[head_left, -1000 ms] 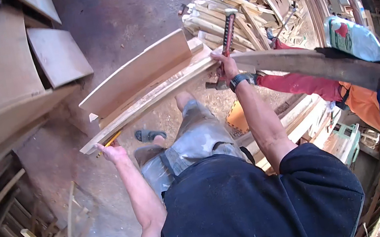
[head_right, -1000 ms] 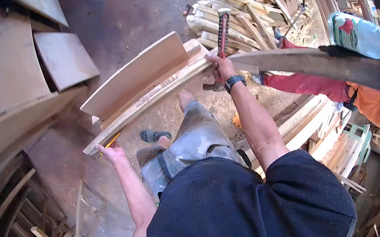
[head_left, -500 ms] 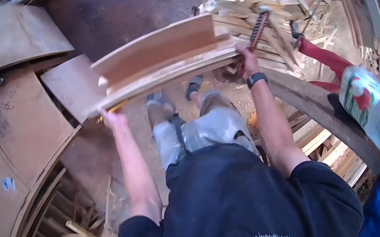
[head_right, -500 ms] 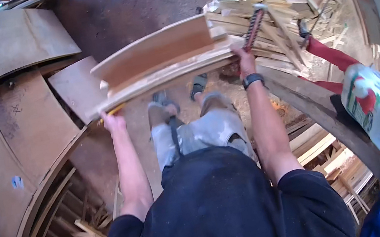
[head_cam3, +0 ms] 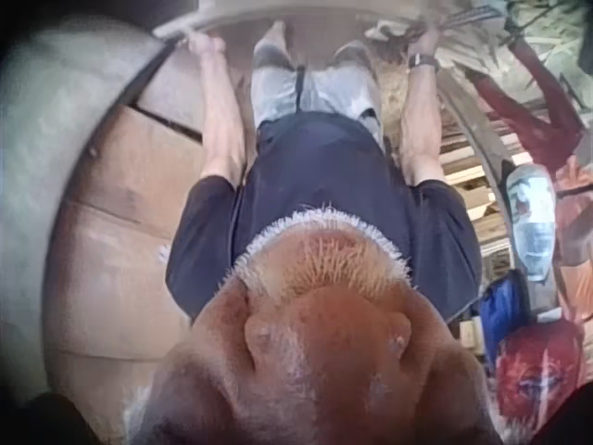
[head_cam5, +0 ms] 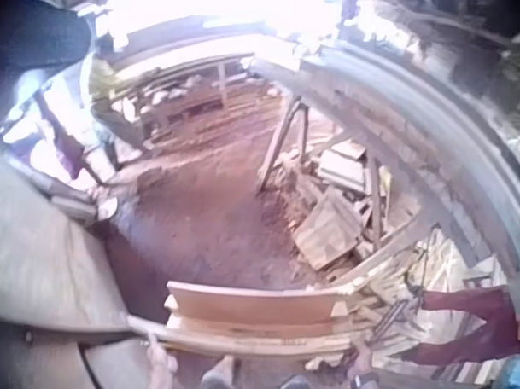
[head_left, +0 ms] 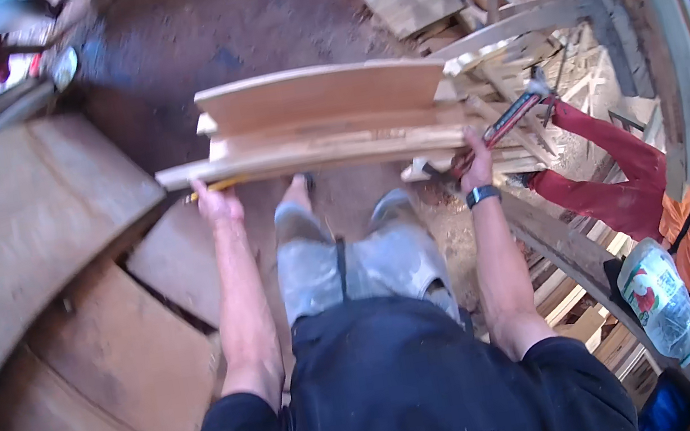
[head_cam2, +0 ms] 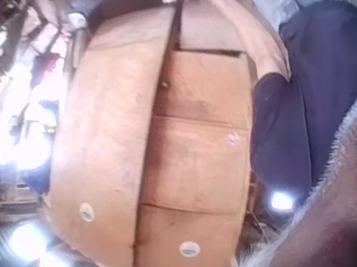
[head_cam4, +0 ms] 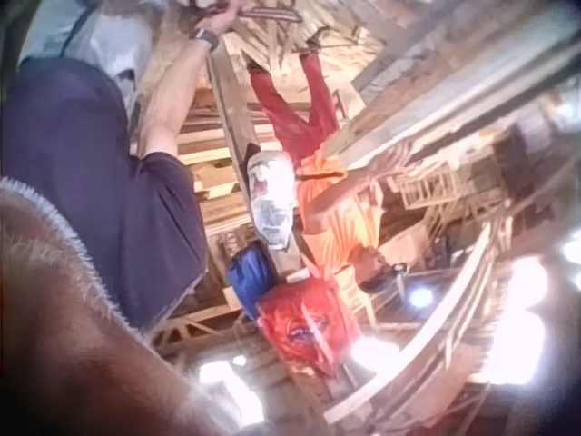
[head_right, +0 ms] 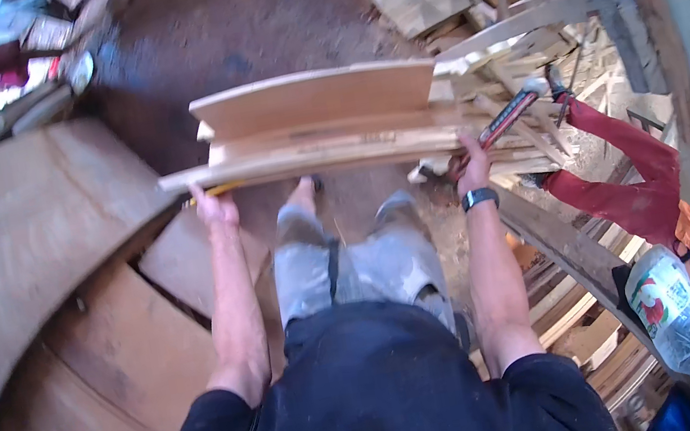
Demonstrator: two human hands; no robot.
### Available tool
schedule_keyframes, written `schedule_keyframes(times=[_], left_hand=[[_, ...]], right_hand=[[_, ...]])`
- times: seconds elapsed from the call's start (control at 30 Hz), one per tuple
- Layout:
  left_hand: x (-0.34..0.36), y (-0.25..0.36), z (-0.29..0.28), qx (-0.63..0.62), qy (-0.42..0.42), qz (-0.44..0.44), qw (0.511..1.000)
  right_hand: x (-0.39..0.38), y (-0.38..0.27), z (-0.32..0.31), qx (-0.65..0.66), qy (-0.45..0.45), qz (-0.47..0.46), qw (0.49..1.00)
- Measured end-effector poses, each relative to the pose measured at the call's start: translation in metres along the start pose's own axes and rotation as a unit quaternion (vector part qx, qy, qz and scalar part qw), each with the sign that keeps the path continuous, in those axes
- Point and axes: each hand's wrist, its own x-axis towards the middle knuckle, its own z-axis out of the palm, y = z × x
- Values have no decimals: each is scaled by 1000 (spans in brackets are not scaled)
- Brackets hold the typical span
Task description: The person measures and marks wooden pieces with a pencil and square, carries wood blocks and tools across the workshop, and aligns and hammers wooden components together on a workbench.
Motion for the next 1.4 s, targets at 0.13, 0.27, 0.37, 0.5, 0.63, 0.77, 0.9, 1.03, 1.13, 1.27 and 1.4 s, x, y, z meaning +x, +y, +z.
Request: schedule_keyframes(times=[0.13, 0.27, 0.37, 0.5, 0.63, 0.77, 0.9, 1.03, 1.13, 1.27, 1.4], left_hand=[[45, 36, 56, 59, -10, -5, 998], [83, 41, 128, 89, -73, -5, 993], [116, 47, 189, 127, -131, -23, 983], [148, 32, 263, 172, -89, -13, 981], [187, 4, 310, 224, -77, -54, 970], [245, -44, 309, 195, -48, -96, 975], [324, -69, 299, 165, -45, -117, 978], [382, -108, 285, 111, -12, -147, 983], [423, -132, 287, 42, 7, -180, 983], [467, -152, 336, 23, -67, -179, 981], [462, -189, 441, -6, -157, -233, 960]], right_hand=[[10, 11, 45, 38, 17, 15, 999], [23, 14, 60, 95, 64, 31, 993], [44, 20, 70, 165, 113, 49, 979], [59, 13, 95, 167, 109, 53, 979], [84, 1, 111, 158, 173, 55, 971], [120, 1, 130, 104, 209, 4, 972], [183, -3, 174, 96, 188, -28, 977], [252, -43, 232, 28, 171, -79, 982], [322, -58, 270, -55, 155, -116, 979], [386, -105, 327, -109, 149, -191, 964], [418, -175, 337, -66, 166, -207, 962]])
